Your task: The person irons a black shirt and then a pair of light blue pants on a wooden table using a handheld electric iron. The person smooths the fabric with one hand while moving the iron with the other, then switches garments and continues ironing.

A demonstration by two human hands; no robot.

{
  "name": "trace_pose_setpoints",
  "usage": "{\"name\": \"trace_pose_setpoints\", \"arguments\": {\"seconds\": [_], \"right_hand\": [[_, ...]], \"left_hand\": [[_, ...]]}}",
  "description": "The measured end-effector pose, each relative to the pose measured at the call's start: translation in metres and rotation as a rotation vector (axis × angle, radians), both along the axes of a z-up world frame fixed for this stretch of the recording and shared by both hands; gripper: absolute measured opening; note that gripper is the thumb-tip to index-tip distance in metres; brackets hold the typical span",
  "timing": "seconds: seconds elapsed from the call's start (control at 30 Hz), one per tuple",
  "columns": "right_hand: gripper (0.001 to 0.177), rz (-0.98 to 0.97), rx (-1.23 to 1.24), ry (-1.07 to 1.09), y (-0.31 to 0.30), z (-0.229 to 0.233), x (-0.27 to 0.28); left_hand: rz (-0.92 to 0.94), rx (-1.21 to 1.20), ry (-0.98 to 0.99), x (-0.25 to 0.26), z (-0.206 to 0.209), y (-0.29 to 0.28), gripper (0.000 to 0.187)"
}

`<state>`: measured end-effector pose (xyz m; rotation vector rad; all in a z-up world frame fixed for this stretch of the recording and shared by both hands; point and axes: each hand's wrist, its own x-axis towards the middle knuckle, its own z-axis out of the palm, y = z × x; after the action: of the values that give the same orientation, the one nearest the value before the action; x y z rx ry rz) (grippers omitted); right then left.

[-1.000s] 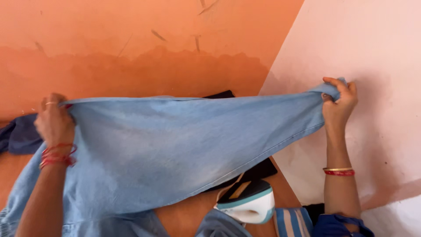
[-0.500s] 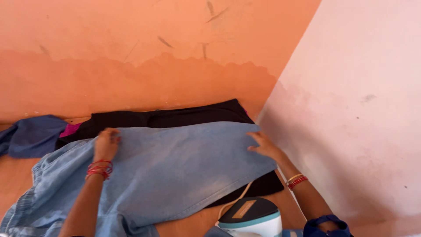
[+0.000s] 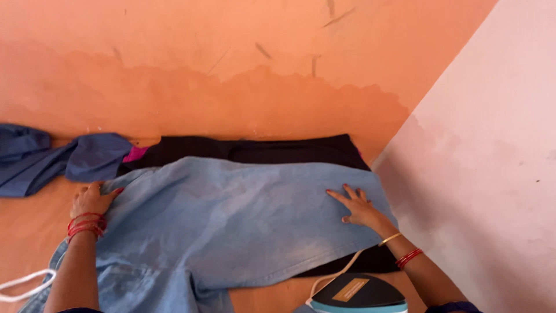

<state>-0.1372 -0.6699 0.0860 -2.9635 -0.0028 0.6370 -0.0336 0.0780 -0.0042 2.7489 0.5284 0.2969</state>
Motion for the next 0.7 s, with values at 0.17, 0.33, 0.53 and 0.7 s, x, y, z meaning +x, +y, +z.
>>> {"name": "trace_pose_setpoints", "arguments": {"seconds": [0.17,0.33,0.53,0.7], "right_hand": [[0.100,-0.007,0.033,-0.005,-0.001,-0.004,0.001],[0.100,-0.015,0.049,-0.001,-0.004,-0.009,0.003],[0.101,-0.015,0.025,0.001,-0.005,-0.016,0.002],[0.103,-0.021,0.036,0.004,-0.004,-0.013,0.003]], "left_hand": [[0.019,0.167,-0.105,-0.013,0.019,0.002,0.045],[0.079,0.485,-0.464,0.009,0.102,0.011,0.024],[0.101,0.354,-0.554,0.059,0.101,0.013,0.013],[0.075,0.270,-0.491,0.085,0.023,-0.007,0.032]]}}
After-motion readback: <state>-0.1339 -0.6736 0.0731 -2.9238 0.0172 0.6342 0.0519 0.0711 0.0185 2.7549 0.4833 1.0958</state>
